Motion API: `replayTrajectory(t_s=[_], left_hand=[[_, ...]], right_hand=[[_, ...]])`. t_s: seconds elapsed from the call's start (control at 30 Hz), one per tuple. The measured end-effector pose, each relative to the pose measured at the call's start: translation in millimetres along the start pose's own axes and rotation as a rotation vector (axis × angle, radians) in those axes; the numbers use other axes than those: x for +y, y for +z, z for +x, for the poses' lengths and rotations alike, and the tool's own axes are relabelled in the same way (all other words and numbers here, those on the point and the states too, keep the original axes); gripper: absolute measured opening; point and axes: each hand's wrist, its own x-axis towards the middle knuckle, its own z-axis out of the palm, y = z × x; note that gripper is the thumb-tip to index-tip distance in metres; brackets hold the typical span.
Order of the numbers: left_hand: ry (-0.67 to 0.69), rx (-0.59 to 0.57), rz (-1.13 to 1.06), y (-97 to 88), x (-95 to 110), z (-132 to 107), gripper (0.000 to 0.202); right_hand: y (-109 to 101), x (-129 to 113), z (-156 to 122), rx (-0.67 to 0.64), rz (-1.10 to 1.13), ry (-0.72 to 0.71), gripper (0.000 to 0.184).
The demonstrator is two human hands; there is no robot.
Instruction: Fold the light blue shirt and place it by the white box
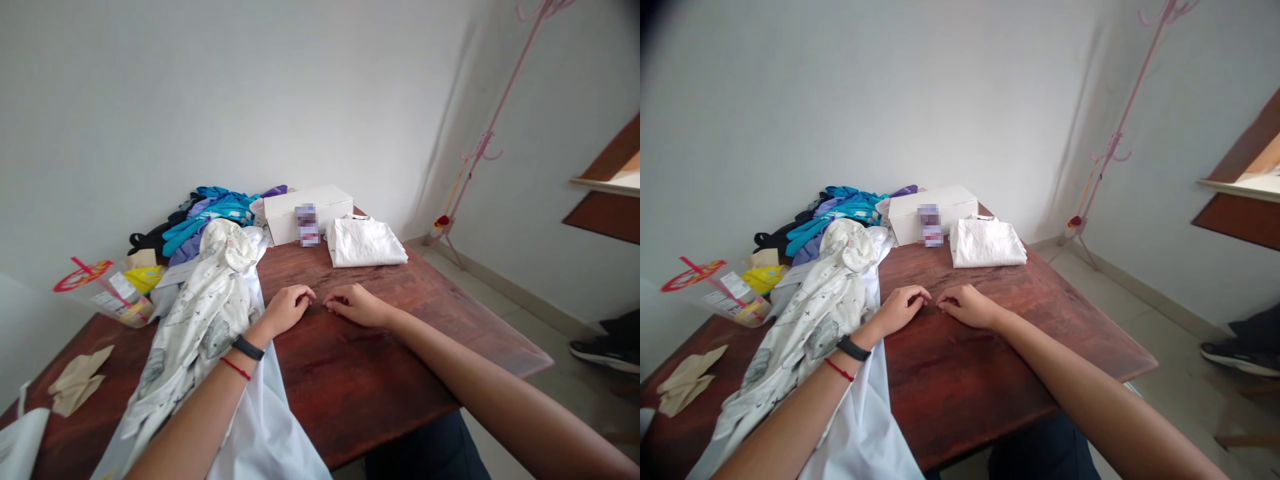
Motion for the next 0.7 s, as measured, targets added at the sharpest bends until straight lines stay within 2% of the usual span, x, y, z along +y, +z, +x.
replayTrajectory(t_s=[0.2,0.4,0.5,0.7], left_hand=[[-0.005,0.003,-0.011,1.7,-2.9,1.1,0.023],[-0.050,0.024,-0.112,1.0,-3.5,0.8,0.018],[-0.067,0.053,-0.056,-0.9,-2.1,-0.4,0.013],[-0.057,0.060,-0.046,-3.1,-0.6,-3.0,0.020]], right_hand=[[-0.4,-2.0,-0.1,-0.016,-0.016,-0.001,0.020],[0.4,2.2,-0.9,-0.028,-0.020,0.040,0.021],[1.0,4.3,-0.9,-0.037,-0.022,0.040,0.020],[1.9,2.6,-0.6,-0.055,-0.039,0.040,0.020]])
